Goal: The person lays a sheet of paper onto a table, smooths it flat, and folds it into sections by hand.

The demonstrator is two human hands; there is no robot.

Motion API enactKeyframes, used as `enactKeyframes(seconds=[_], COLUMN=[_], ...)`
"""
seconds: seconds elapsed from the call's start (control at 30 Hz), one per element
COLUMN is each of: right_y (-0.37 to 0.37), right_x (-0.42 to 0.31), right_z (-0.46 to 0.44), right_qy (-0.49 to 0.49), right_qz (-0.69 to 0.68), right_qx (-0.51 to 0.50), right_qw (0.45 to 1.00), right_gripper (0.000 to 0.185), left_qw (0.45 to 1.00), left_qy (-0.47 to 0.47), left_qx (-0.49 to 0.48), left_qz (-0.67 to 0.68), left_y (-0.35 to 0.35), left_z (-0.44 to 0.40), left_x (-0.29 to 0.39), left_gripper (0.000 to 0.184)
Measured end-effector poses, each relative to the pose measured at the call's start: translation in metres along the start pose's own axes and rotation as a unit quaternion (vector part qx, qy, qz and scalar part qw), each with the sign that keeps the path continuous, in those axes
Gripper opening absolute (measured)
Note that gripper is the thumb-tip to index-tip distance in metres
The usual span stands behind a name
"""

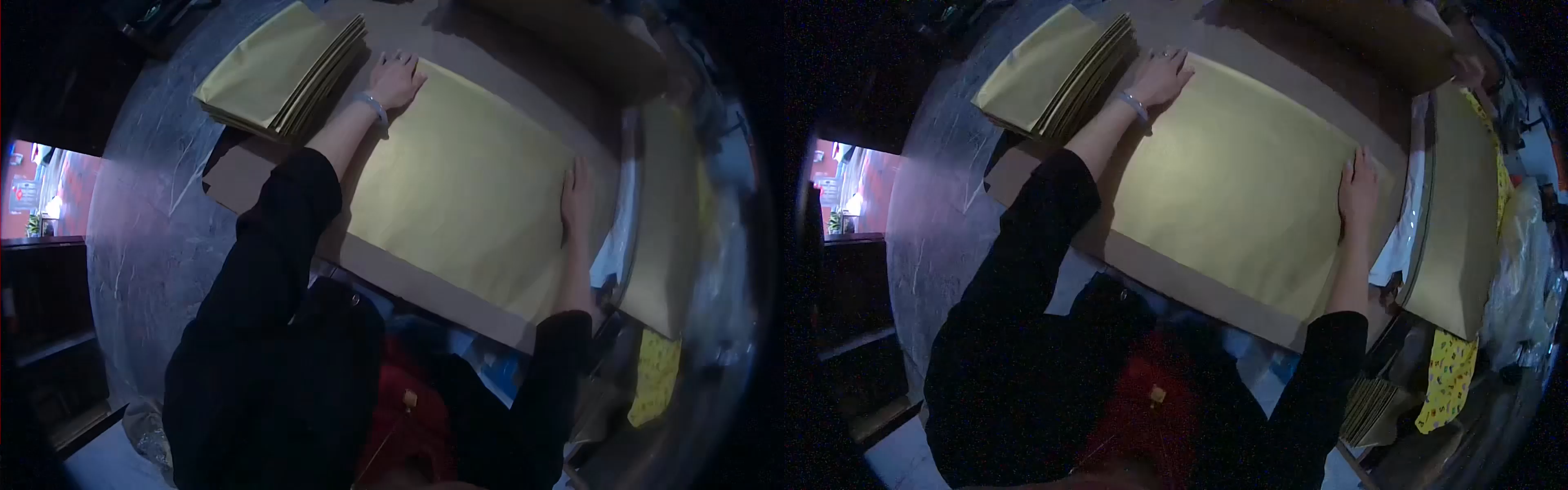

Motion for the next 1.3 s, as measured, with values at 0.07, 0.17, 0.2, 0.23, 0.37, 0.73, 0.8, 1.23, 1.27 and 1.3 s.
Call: enactKeyframes(seconds=[0.07, 0.17, 0.2, 0.23, 0.37, 0.73, 0.8, 1.23, 1.27, 1.3], right_y=[-0.009, -0.018, -0.013, -0.009, -0.018, -0.071, -0.085, -0.031, -0.023, -0.019], right_x=[0.011, 0.023, 0.017, 0.012, 0.028, -0.265, -0.291, -0.066, -0.036, -0.011], right_z=[-0.005, -0.01, -0.012, -0.01, -0.022, 0.016, 0.007, -0.01, -0.012, -0.012], right_qy=[0.009, 0.063, 0.061, 0.054, 0.071, 0.147, 0.183, -0.007, -0.052, -0.093], right_qz=[0.0, 0.009, 0.015, 0.02, 0.04, -0.101, -0.063, 0.001, 0.022, 0.039], right_qx=[-0.001, 0.019, 0.019, 0.017, 0.025, -0.014, 0.009, 0.024, 0.044, 0.064], right_qw=[1.0, 0.998, 0.998, 0.998, 0.996, 0.984, 0.981, 1.0, 0.997, 0.993], right_gripper=[0.047, 0.047, 0.048, 0.048, 0.047, 0.042, 0.047, 0.051, 0.051, 0.051], left_qw=[0.998, 0.995, 0.996, 0.996, 0.997, 0.998, 0.997, 0.998, 0.998, 0.998], left_qy=[-0.023, -0.072, -0.065, -0.06, -0.056, -0.067, -0.078, -0.052, -0.06, -0.062], left_qx=[-0.058, -0.072, -0.066, -0.064, -0.045, 0.002, -0.006, -0.018, -0.013, -0.016], left_qz=[0.021, -0.012, -0.016, -0.019, -0.03, -0.012, -0.001, -0.017, -0.013, -0.029], left_y=[0.009, 0.007, 0.005, 0.002, -0.008, 0.013, 0.02, -0.001, -0.004, -0.009], left_z=[0.001, 0.017, 0.026, 0.037, 0.065, 0.009, 0.012, 0.005, 0.003, 0.006], left_x=[-0.01, -0.021, -0.027, -0.032, -0.043, -0.004, -0.001, -0.016, -0.019, -0.028], left_gripper=[0.057, 0.052, 0.052, 0.052, 0.051, 0.049, 0.05, 0.049, 0.049, 0.05])
Point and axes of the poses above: each hand's wrist, its own z-axis away from the middle knuckle, its own y-axis out of the back of the hand, x = y × z, the point moved 1 cm from there along -z, towards the middle knuckle, and after that the axes turned 12 degrees about -y, right-handed, at the moved point
